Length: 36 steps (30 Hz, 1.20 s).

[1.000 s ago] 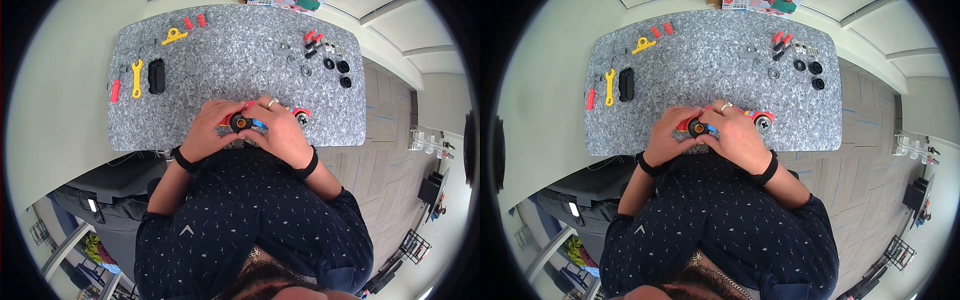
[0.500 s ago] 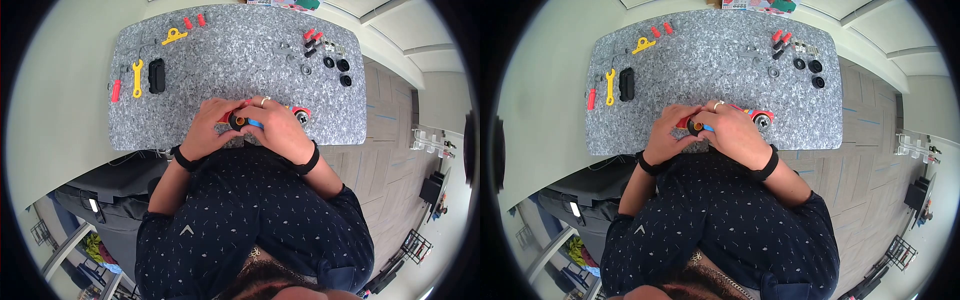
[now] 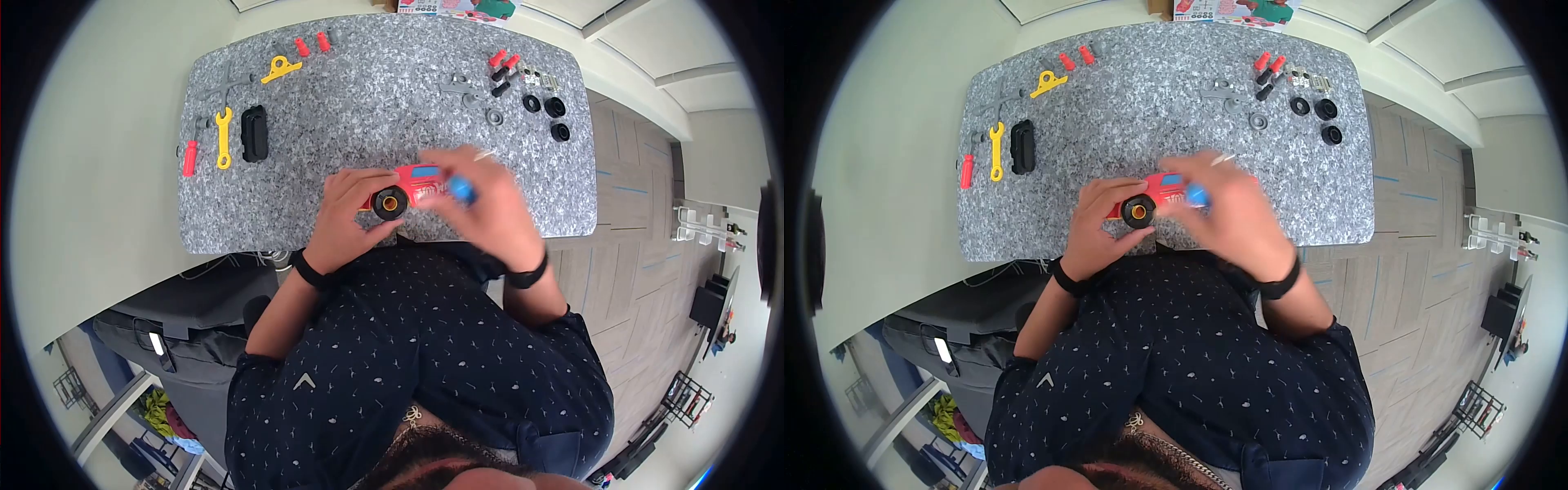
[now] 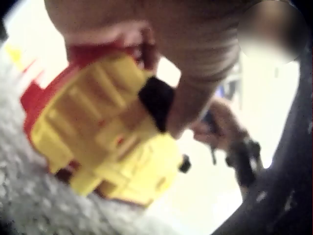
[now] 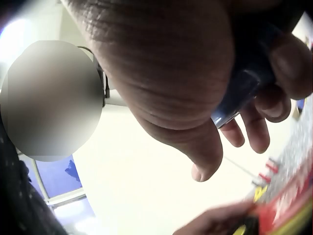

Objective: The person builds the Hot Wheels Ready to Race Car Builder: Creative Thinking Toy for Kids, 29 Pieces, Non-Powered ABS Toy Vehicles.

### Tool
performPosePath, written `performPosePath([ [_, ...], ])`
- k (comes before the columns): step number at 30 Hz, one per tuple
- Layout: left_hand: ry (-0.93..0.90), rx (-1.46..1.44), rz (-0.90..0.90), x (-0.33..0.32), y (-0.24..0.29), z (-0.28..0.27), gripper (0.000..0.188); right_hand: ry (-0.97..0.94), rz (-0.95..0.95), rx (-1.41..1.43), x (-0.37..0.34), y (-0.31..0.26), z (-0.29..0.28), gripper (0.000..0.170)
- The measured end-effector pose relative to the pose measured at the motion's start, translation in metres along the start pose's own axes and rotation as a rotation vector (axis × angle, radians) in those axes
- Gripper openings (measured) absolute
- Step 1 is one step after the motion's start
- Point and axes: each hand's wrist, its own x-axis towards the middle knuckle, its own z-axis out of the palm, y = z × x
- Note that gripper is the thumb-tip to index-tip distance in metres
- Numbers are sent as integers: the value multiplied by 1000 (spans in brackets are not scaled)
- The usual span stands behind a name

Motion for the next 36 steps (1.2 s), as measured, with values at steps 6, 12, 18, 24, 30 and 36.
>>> performPosePath([
  [6,-16,-13,27,-1,-1,-1,70,193,71,-293,36,112,-57,48],
  [12,-66,-37,10,0,6,-14,75,120,163,-411,56,215,-36,61],
  [18,-16,-26,4,0,11,-29,76,254,113,-271,56,176,-51,57],
  [24,34,-54,98,10,10,-30,76,-15,154,361,20,30,-42,34],
  [30,-17,-99,57,12,17,-19,79,-435,272,838,8,2,17,23],
  [36,0,-123,-1,4,8,-9,83,-285,137,634,8,17,53,20],
])
